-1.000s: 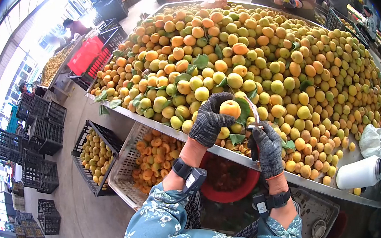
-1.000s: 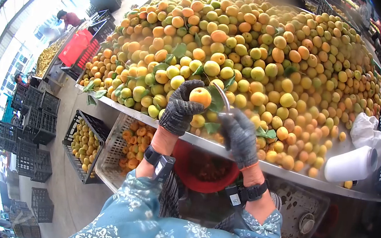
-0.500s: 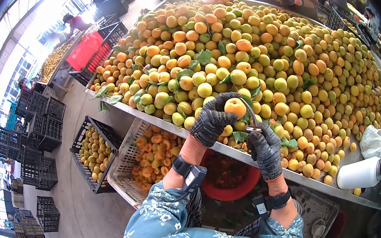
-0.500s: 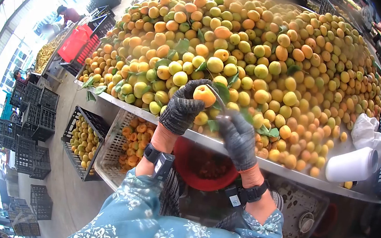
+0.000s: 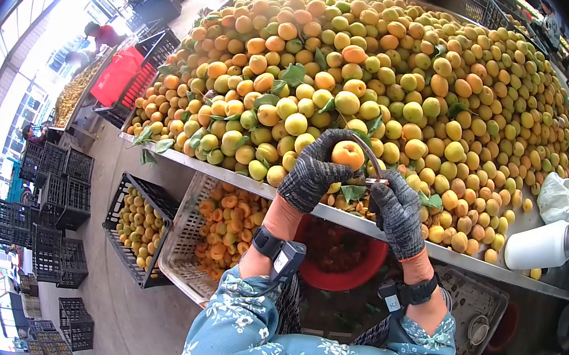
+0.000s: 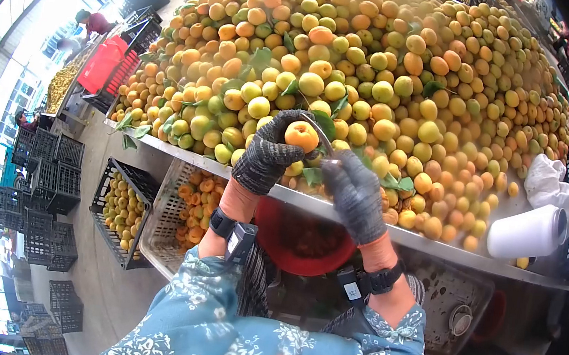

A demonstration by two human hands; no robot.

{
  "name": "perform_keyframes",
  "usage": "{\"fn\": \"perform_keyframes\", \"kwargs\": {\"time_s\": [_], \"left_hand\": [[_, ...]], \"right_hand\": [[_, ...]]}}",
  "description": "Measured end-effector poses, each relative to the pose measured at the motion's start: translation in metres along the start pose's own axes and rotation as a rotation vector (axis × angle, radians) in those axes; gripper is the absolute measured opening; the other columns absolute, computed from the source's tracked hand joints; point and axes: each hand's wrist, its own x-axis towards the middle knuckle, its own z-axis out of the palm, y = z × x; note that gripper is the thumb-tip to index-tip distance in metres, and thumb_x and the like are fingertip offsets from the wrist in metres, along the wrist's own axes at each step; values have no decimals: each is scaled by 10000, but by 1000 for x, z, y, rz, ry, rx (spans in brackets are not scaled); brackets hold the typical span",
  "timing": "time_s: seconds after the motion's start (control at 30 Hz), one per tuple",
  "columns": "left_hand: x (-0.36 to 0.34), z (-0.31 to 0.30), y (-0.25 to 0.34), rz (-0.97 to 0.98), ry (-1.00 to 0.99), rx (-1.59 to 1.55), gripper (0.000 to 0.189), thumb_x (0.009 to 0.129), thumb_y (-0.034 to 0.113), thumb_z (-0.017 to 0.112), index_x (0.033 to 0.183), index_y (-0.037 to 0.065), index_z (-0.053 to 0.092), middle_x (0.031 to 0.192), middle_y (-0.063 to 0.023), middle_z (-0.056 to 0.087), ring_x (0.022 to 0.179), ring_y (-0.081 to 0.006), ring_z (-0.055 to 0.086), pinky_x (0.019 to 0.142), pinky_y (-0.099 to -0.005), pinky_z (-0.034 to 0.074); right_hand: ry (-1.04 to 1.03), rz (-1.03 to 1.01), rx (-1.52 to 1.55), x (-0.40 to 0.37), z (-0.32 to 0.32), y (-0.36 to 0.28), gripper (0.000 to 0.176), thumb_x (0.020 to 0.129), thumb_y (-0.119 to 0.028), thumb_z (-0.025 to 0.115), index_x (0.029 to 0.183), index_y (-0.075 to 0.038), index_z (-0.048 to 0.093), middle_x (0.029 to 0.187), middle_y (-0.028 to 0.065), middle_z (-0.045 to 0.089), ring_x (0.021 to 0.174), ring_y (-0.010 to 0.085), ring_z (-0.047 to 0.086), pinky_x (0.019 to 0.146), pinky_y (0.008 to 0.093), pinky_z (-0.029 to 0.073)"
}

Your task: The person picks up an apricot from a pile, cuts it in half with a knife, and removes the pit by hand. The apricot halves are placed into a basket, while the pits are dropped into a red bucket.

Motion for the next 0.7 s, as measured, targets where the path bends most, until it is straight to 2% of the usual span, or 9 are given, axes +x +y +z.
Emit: {"fn": "perform_keyframes", "kwargs": {"time_s": [0.07, 0.13, 0.27, 0.43, 0.53, 0.7], "left_hand": [[0, -1, -3, 4, 4, -7, 530, 719, 59, 742, 1202, 41, 526, 1136, -54, 578, 1065, -168, 569, 895, -297, 514], [-3, 0, -4, 2, 7, -72, 468, 782, 120, 723, 1196, 32, 525, 1113, -59, 581, 1037, -156, 579, 891, -293, 510], [-4, 1, 3, -19, 33, -100, 471, 778, 152, 724, 1187, 26, 528, 1094, -61, 588, 1027, -154, 582, 897, -287, 503], [-5, 1, 3, -52, 17, -202, 503, 765, 214, 733, 1183, 23, 529, 1081, -75, 597, 997, -179, 599, 897, -285, 496], [-7, 9, 9, -66, -30, -301, 508, 772, 212, 727, 1194, 17, 519, 1081, -89, 598, 1017, -203, 602, 904, -305, 501], [-7, 9, 6, -92, -48, -327, 527, 782, 222, 720, 1212, 7, 506, 1107, -108, 588, 1053, -226, 599, 915, -342, 513]], "right_hand": [[-3, -14, -36, 0, 2, 1, 212, 932, -210, 568, 961, -10, 632, 679, 8, 570, 606, 77, 511, 532, 234, 414], [28, -140, -106, 1, 5, 6, 190, 926, -182, 567, 961, -1, 610, 673, 50, 584, 607, 115, 547, 544, 268, 440], [-10, -92, -125, -1, 6, -1, 171, 923, -166, 563, 954, -1, 594, 687, 80, 607, 612, 141, 572, 549, 294, 451], [23, -216, -329, -1, 9, 0, 162, 921, -170, 567, 936, -11, 591, 711, 128, 627, 626, 228, 621, 555, 325, 463], [39, -259, -315, -1, 11, 6, 141, 911, -142, 578, 948, -7, 594, 709, 139, 623, 638, 270, 627, 562, 334, 472], [52, -294, -337, -3, 14, 8, 128, 887, -83, 594, 973, 12, 596, 758, 143, 635, 653, 275, 630, 575, 340, 484]]}}
